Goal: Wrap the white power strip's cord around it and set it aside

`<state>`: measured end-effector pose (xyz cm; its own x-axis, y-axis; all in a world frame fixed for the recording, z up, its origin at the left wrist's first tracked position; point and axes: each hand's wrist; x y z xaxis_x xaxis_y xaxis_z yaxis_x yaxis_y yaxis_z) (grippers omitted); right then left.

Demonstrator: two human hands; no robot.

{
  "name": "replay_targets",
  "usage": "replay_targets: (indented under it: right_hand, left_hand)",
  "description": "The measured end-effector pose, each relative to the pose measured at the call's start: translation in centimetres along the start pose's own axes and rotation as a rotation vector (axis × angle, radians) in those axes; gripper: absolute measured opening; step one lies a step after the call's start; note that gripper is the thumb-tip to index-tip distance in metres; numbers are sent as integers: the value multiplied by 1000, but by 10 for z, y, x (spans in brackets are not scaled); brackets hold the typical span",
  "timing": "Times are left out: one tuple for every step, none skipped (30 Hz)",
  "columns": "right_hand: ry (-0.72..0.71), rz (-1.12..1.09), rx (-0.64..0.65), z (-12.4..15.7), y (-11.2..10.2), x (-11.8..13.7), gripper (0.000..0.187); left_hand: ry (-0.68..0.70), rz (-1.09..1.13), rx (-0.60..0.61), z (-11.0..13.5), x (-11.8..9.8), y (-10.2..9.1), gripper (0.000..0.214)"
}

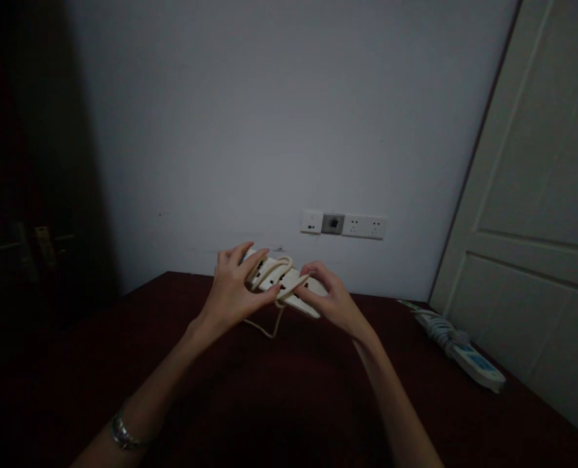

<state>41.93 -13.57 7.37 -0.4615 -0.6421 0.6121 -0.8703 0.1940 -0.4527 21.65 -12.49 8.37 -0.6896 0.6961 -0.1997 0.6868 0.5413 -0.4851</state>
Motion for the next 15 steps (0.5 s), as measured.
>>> replay_targets:
  right_hand:
    - [-11,8,32,1,-2,-1,22]
    - [-19,9,65,1,-3,-2,23]
    - [-24,2,95,1,-5,-3,24]
    - [-27,-11,120,2,-6,-4,24]
    - [-30,-26,140,2,-7,-5,24]
    - [-33,-40,155,2,-8,-5,23]
    - [-33,-53,164,3,-9,-5,22]
    - [-31,-65,166,3,-9,-6,22]
    - [-27,-75,163,2,-8,-6,22]
    - [-22,-83,149,2,-7,-6,22]
    - [-15,-90,127,2,-6,-6,20]
    - [-7,-95,102,2,-4,-6,19]
    - [3,-99,77,2,-3,-7,18]
    - [13,-104,57,1,-2,-8,17]
    - [26,-112,43,1,-1,-9,17]
  left_hand:
    - [16,-4,4,0,0,-2,58]
    - [31,-6,11,0,0,-3,57]
    - [44,-6,16,-1,1,-4,57]
    - [56,-4,17,-1,1,-5,57]
    - [66,0,15,-1,1,-6,57]
    - [76,5,11,-1,2,-6,57]
    - [84,12,3,-2,2,-6,57]
    - [90,20,-3,-2,3,-6,56]
    - [95,30,-8,-2,4,-5,56]
    - [97,42,-9,-2,5,-4,55]
    - [95,57,-8,-2,7,-2,55]
    - [88,75,-6,-3,9,-1,55]
    - [78,97,-5,-3,11,2,56]
    - [65,124,-12,-4,14,4,58]
    - [48,159,-25,-5,17,7,62]
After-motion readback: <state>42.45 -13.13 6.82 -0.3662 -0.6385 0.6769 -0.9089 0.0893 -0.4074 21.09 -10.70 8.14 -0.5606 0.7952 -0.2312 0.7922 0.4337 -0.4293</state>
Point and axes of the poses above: each hand's wrist, its own z-axis away from the middle knuckle, its own y-axis out of the palm, x = y × z, and after that the axes turned 2 degrees about y, right-handed
